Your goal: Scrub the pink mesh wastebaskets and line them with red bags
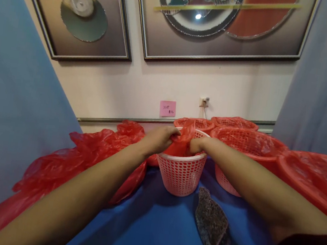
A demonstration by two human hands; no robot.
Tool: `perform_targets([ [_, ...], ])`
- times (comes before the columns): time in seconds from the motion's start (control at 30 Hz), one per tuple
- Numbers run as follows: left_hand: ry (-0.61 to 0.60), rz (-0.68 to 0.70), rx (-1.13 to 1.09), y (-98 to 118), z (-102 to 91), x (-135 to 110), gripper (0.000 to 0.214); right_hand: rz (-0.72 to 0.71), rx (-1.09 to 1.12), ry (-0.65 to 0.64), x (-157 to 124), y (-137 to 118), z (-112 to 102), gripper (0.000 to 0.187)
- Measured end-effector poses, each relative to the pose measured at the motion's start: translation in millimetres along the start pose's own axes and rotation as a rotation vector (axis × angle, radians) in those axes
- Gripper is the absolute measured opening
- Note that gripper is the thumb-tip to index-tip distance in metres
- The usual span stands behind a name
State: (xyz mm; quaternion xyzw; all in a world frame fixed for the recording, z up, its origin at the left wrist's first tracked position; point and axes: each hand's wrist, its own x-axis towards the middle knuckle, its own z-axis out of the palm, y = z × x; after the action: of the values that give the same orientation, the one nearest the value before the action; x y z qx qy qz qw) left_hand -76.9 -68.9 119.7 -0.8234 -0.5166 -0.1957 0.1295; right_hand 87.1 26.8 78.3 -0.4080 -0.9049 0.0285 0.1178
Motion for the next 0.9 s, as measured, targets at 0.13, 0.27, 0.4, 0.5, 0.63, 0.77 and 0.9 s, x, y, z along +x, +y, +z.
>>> perform_targets([
  [0.13,-0.086,0.073,-0.007,11.5,8.9,-8.1,0.032,0.086,-0.001,0.098,-5.5,4.9,-9.6,0.022],
  [0.27,-0.065,0.082,-0.071,12.0,17.9,-15.7,0.029,0.111,0.026,0.332,-30.9,14.7,-17.7,0.049],
  [0.4,0.097,0.056,-0.205,12.6,26.0,-16.6,0.034,-0.210,0.244,0.405,-54.9,7.1,-1.7,0.066],
  [0.5,0.127,0.091,-0.217,15.1,27.5,-17.7,0.027,-0.280,0.214,0.395,-62.3,5.0,9.7,0.048],
  [0.63,0.085,0.175,0.004,5.0,22.3,-23.1,0.015,-0.086,0.070,0.539,-69.1,21.7,13.2,0.039],
  [0.77,0.105,0.238,0.276,-17.4,14.1,-33.7,0.015,0.044,-0.039,0.638,-81.8,41.5,24.7,0.031],
  [0.9,0.164,0.267,0.281,-26.8,15.7,-54.8,0.016,-0.117,0.024,0.792,-96.5,42.0,50.4,0.034],
])
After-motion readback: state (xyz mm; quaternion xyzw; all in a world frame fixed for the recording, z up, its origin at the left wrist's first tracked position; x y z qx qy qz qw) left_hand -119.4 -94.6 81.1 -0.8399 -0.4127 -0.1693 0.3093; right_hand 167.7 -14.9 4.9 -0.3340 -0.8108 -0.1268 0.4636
